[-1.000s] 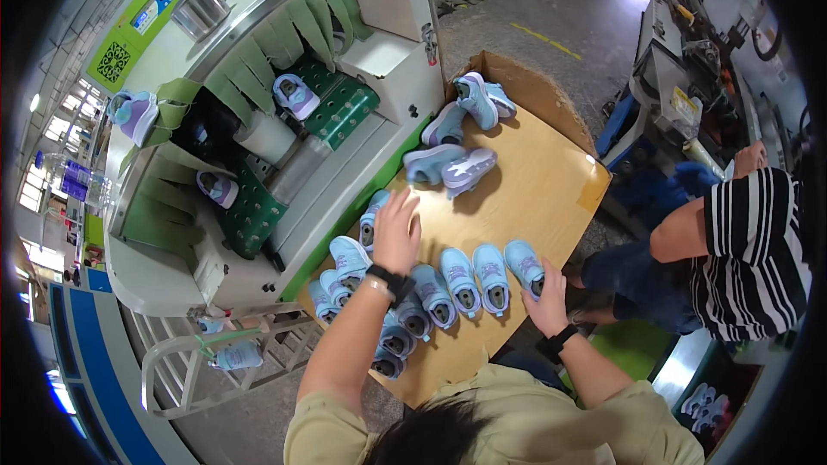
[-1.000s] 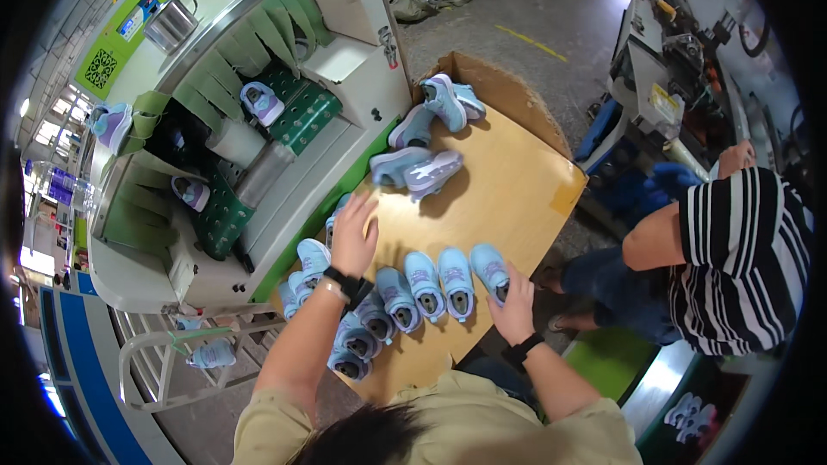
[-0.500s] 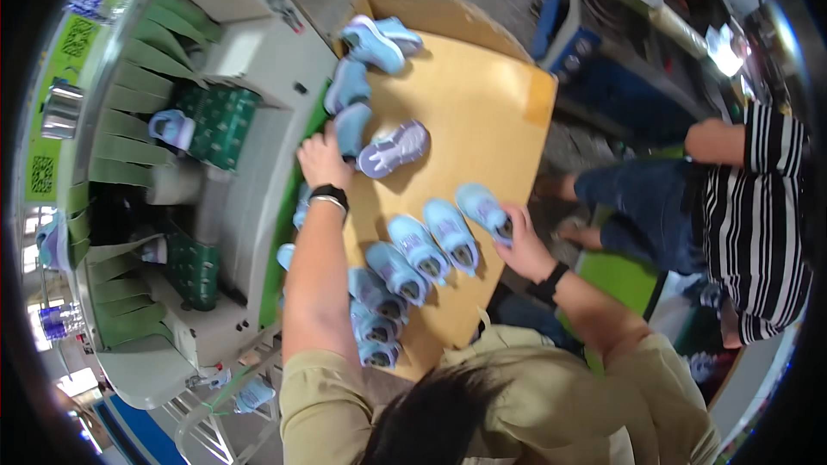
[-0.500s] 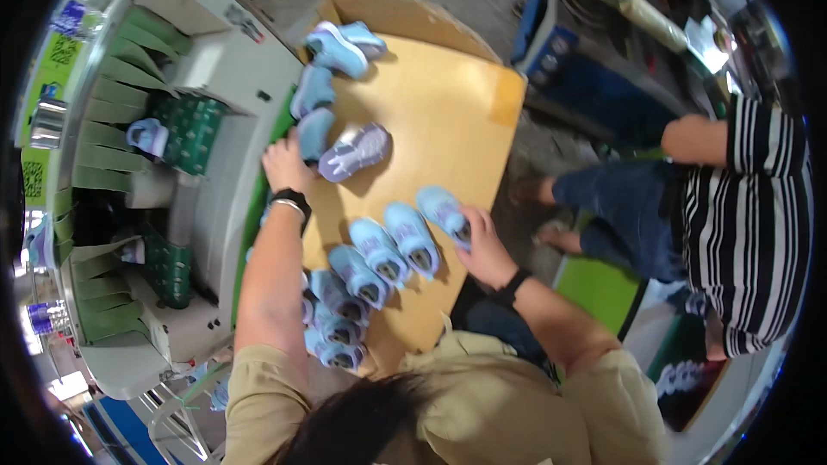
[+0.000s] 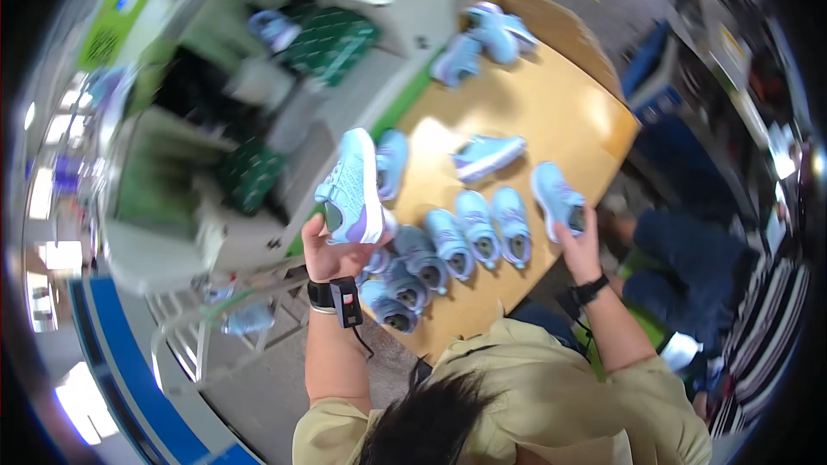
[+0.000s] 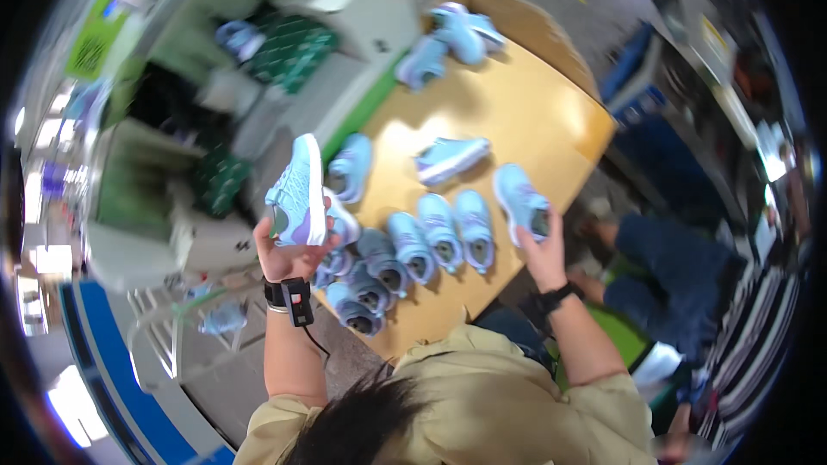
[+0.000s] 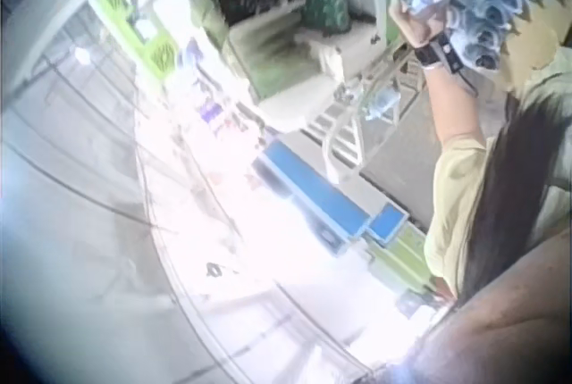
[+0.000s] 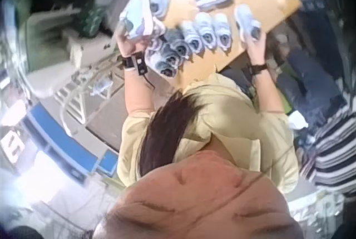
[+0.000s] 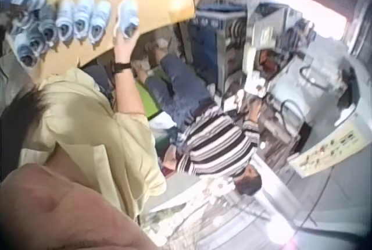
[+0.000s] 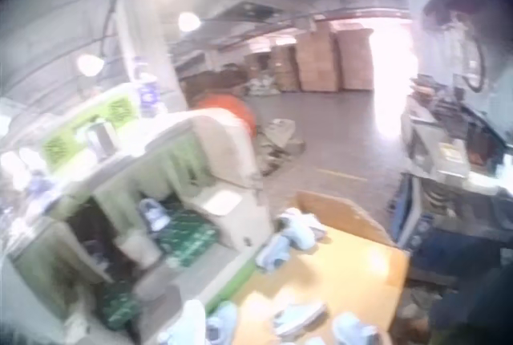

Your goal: The person picks up light blue and purple sneakers from a white metal rack and places them onto a wooden table. They repeatedly pick up individual shoes and arrange them in neat rows on the table surface.

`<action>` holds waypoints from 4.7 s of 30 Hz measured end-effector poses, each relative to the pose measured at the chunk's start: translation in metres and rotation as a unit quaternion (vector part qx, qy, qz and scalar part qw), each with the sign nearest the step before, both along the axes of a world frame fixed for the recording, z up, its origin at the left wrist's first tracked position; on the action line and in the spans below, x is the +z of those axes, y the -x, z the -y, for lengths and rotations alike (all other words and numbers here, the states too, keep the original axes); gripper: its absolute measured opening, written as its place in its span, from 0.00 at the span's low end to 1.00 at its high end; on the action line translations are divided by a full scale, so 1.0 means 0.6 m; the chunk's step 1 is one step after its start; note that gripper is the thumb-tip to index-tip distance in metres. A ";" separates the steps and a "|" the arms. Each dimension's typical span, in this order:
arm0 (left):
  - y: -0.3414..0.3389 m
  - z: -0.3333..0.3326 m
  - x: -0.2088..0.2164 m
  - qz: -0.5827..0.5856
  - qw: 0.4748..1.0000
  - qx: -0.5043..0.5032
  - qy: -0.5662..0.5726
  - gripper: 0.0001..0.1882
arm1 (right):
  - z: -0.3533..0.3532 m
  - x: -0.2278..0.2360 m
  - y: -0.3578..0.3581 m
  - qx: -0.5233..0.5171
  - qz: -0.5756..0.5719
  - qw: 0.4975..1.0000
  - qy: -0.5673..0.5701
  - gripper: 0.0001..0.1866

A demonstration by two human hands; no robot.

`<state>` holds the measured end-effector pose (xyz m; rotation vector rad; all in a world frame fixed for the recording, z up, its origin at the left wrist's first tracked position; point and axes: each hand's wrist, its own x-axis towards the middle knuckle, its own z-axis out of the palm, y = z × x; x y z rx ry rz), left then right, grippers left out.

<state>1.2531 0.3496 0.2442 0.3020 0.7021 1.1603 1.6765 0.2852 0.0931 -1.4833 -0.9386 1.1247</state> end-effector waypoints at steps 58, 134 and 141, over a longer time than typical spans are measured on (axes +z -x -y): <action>0.186 -0.109 -0.005 -0.676 0.601 0.402 -0.144 0.40 | 0.019 0.035 0.126 0.172 0.043 0.984 0.011 0.38; 0.193 -0.146 0.025 -0.690 0.623 0.345 -0.127 0.59 | -0.017 0.011 0.196 0.205 0.038 0.978 -0.024 0.41; 0.203 -0.095 0.030 -0.643 0.653 0.380 -0.127 0.58 | -0.279 0.310 0.356 0.213 0.015 0.935 -0.282 0.37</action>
